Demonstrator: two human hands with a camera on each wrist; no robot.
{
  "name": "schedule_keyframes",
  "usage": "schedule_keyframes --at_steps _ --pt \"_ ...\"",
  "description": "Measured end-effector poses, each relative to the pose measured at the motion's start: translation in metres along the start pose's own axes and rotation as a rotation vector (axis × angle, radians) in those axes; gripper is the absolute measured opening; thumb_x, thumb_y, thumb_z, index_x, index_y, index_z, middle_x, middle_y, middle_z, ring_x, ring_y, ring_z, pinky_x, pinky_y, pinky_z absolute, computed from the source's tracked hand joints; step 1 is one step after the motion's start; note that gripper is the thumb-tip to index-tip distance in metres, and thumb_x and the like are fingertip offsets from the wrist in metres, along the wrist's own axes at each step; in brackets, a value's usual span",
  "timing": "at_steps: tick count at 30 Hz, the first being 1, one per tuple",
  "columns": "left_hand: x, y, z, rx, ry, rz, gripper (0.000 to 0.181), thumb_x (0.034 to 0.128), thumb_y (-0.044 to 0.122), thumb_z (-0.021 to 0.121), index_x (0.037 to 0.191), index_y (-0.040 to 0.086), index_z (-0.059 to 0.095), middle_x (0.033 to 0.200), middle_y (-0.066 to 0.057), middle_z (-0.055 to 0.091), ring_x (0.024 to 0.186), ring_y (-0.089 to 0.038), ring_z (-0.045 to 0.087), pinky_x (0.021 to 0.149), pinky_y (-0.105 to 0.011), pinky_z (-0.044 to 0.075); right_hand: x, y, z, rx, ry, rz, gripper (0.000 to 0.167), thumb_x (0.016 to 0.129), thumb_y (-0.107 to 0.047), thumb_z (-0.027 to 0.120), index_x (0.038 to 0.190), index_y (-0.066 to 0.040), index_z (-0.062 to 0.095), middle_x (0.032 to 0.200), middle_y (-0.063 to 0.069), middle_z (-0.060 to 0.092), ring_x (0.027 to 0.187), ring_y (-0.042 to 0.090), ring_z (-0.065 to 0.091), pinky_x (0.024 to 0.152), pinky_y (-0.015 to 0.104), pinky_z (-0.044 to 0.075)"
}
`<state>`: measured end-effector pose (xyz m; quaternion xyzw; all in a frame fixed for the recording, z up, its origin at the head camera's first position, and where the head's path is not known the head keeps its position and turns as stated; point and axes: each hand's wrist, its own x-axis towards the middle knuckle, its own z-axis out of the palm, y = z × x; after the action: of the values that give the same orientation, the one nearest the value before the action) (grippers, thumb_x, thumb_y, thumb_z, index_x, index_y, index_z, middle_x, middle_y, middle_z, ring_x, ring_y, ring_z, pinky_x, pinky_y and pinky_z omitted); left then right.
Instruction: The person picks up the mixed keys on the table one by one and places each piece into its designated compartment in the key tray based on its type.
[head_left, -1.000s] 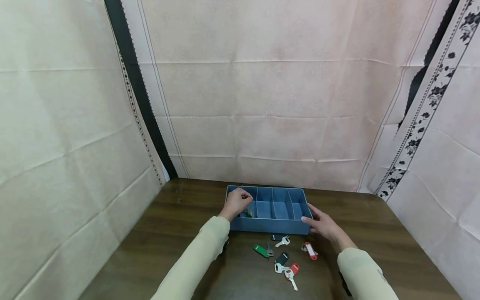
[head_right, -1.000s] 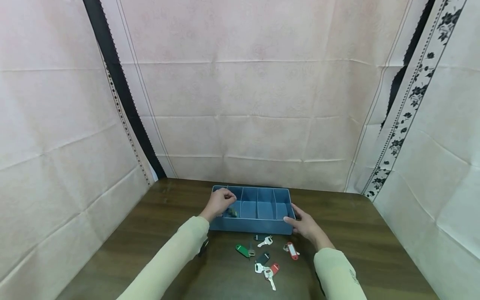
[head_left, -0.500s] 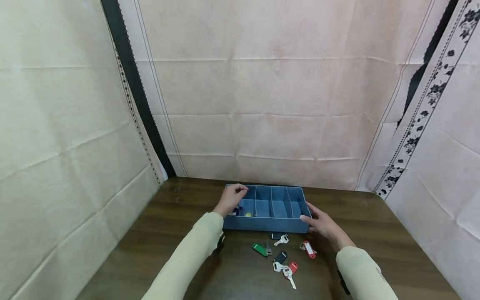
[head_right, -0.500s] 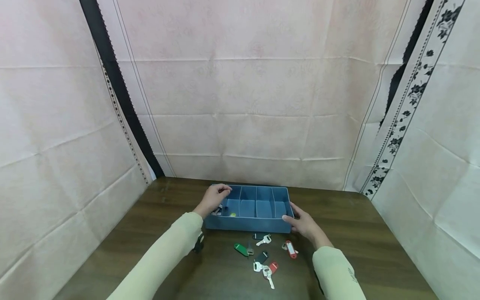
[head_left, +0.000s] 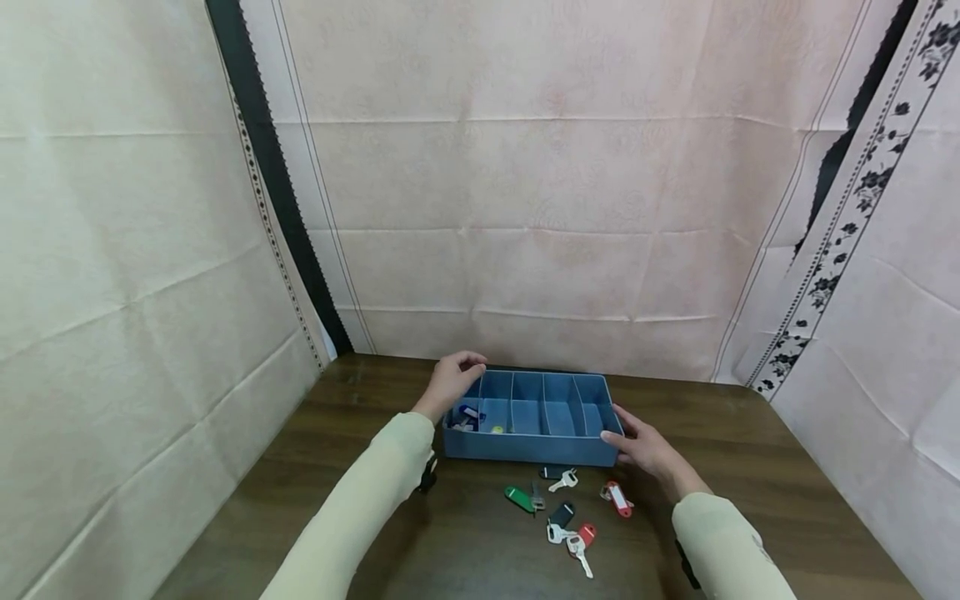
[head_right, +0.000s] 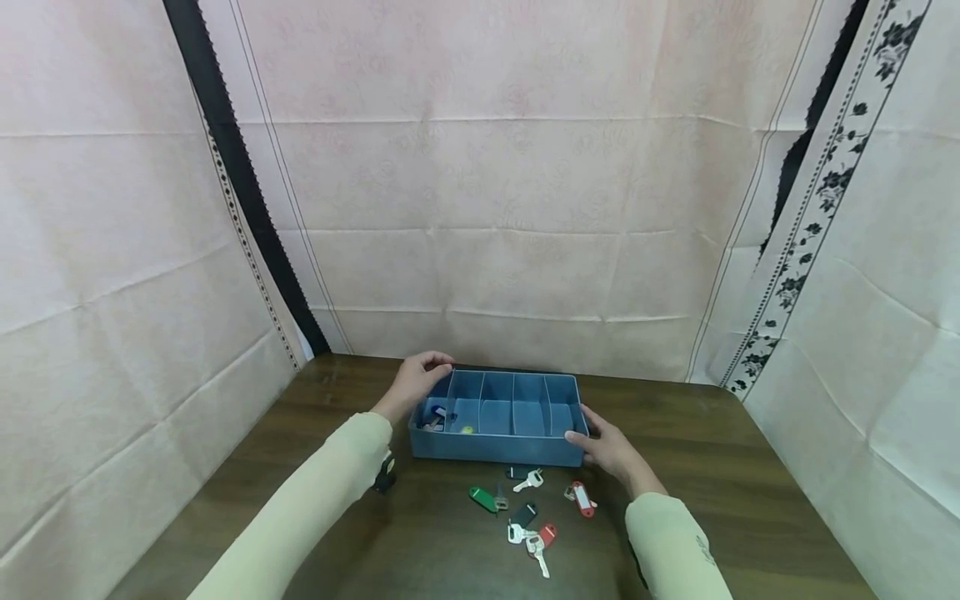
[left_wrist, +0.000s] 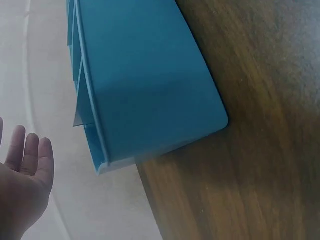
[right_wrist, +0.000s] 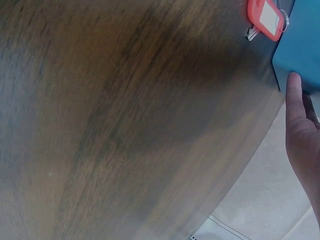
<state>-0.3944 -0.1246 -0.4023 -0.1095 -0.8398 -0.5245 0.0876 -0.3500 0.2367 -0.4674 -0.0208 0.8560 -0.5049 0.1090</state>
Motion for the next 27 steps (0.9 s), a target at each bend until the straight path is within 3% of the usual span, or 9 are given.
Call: schedule_keyframes --at_steps 27 --pt "-0.015 0.025 -0.006 0.017 -0.090 0.012 0.017 0.0989 0.022 0.063 0.113 0.016 0.070 0.110 -0.001 0.067 0.102 -0.020 0.060 0.092 -0.038 0.051 -0.002 -0.003 0.001 0.005 0.003 -0.007 0.094 0.089 -0.053 0.066 0.159 -0.014 0.017 0.154 0.035 0.021 0.131 0.052 0.042 0.099 0.054 0.045"
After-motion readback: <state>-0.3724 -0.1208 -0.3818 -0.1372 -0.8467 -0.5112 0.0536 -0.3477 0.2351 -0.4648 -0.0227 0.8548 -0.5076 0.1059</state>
